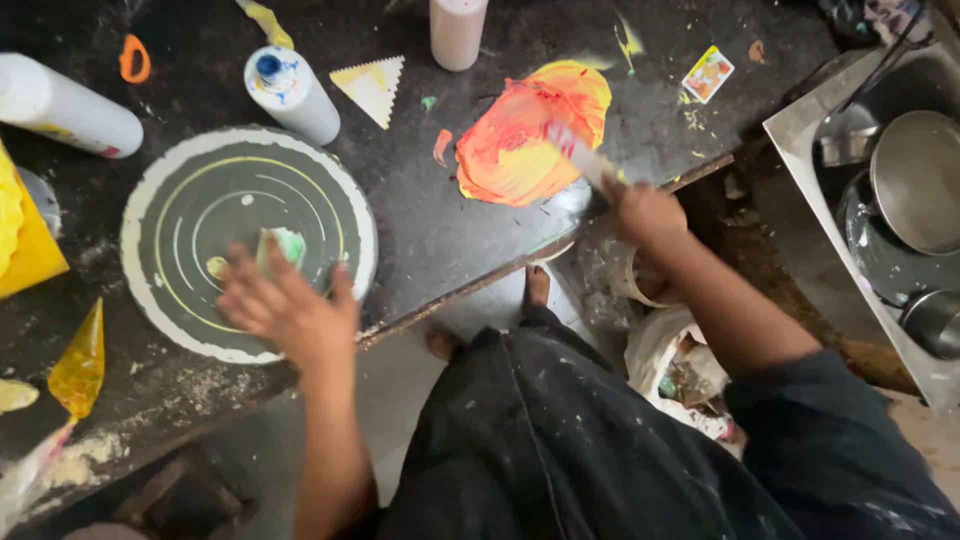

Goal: The person folds a paper cone, fills it with green frosting, and then mixes red and yellow frosting on the counter with a spatula to create an orange-red mixture.

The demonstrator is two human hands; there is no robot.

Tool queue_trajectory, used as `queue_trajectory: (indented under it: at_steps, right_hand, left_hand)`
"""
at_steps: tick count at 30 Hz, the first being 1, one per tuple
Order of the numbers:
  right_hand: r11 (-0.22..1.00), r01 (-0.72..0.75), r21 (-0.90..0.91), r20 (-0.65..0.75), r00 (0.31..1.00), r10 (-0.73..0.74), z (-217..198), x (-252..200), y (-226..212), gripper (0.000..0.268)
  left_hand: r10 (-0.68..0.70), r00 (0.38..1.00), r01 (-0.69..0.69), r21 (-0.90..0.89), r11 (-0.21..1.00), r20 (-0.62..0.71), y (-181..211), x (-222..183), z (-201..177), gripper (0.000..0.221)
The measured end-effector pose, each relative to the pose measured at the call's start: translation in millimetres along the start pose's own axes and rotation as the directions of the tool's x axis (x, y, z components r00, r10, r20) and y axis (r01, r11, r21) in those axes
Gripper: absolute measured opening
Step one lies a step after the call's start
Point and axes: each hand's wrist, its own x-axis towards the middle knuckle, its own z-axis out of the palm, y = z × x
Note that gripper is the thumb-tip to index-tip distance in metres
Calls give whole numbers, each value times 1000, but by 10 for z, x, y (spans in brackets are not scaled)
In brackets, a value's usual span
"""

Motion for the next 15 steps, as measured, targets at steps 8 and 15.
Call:
queue_trajectory:
  at_steps: [8, 15]
  right_hand:
    - [886, 357, 297, -23, 930, -367, 59, 340, 14, 37]
    - [763, 210, 611, -221, 971, -90, -13, 264, 319, 41]
  left_hand:
    - [-200, 928, 259, -159, 953, 314, -587, -56, 209, 58]
    - [-567, 799, 523, -697, 490, 201, -1723, -655, 528, 50]
